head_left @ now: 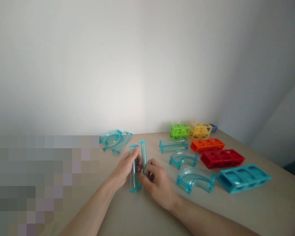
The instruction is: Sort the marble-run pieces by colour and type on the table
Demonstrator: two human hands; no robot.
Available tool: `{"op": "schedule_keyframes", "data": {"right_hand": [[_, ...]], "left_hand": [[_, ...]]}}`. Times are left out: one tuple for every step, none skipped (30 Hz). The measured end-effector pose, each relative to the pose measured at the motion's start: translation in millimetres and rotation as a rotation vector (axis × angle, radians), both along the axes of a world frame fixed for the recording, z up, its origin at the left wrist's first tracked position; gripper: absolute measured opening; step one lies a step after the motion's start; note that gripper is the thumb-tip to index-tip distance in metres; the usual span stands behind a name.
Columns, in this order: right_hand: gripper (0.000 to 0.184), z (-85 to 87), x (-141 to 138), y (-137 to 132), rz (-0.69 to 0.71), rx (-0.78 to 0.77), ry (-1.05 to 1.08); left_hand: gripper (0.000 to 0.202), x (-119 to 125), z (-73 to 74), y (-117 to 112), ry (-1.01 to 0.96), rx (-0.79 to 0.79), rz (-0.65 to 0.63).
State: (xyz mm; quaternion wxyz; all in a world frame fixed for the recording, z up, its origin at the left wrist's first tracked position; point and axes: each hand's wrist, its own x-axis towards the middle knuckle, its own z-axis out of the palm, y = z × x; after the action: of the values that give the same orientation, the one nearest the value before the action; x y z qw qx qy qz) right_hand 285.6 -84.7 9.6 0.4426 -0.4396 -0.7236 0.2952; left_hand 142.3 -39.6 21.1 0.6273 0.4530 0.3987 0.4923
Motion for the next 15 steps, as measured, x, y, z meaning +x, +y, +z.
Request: {"op": "schedule_keyframes", "data": {"right_hand": [[0.017, 1.3, -0.2, -0.7, 0.007, -0.003, -0.012], [0.019, 2.4, -0.3, -1.2, 0.014, -0.007, -0.023], [0.021, 3.2, -0.5, -1.5, 0.018, -0.012, -0.032], [0.023, 3.7, -0.6, -1.5, 0.022, -0.018, -0.039], [0.024, 3.8, -0.7, -1.5, 0.027, -0.025, -0.045], [0.024, 3.5, -0.8, -1.4, 0.027, -0.03, -0.047], [0.024, 2.9, -0.8, -1.2, 0.025, -0.035, -0.05], [0.024, 2.2, -0.8, -1.0, 0.024, -0.04, -0.052], [0.023, 1.4, -0.8, -0.8, 0.024, -0.043, -0.052], [0.023, 0.7, -0.7, -0.7, 0.026, -0.044, -0.05], [0.023, 0.1, -0.7, -0.6, 0.029, -0.045, -0.048], [0.023, -0.2, -0.7, -0.5, 0.033, -0.047, -0.049], [0.024, -0.3, -0.8, -0.4, 0.038, -0.051, -0.052], [0.025, -0.3, -0.9, -0.3, 0.04, -0.054, -0.054], [0.026, -0.2, -1.0, -0.1, 0.041, -0.057, -0.057]], "left_hand": [[0.044, 0.2, -0.3, 0.2, -0.007, -0.01, 0.025], [0.044, 0.3, -0.4, 0.4, -0.014, -0.022, 0.042], [0.044, 0.6, -0.5, 0.5, -0.02, -0.031, 0.053], [0.044, 0.9, -0.6, 0.5, -0.025, -0.036, 0.058], [0.044, 1.2, -0.7, 0.6, -0.03, -0.035, 0.061], [0.044, 1.6, -0.8, 0.7, -0.036, -0.031, 0.064], [0.045, 2.0, -0.8, 0.9, -0.045, -0.025, 0.068], [0.046, 2.4, -0.7, 1.1, -0.058, -0.02, 0.073], [0.048, 2.6, -0.4, 1.3, -0.07, -0.016, 0.077], [0.05, 2.7, 0.0, 1.6, -0.08, -0.015, 0.081], [0.052, 2.7, 0.5, 1.8, -0.089, -0.014, 0.084], [0.053, 2.5, 1.1, 2.1, -0.096, -0.013, 0.086], [0.054, 2.3, 1.7, 2.4, -0.099, -0.014, 0.091], [0.054, 2.1, 2.2, 2.6, -0.099, -0.015, 0.098], [0.055, 2.0, 2.8, 2.9, -0.097, -0.016, 0.113]]}}
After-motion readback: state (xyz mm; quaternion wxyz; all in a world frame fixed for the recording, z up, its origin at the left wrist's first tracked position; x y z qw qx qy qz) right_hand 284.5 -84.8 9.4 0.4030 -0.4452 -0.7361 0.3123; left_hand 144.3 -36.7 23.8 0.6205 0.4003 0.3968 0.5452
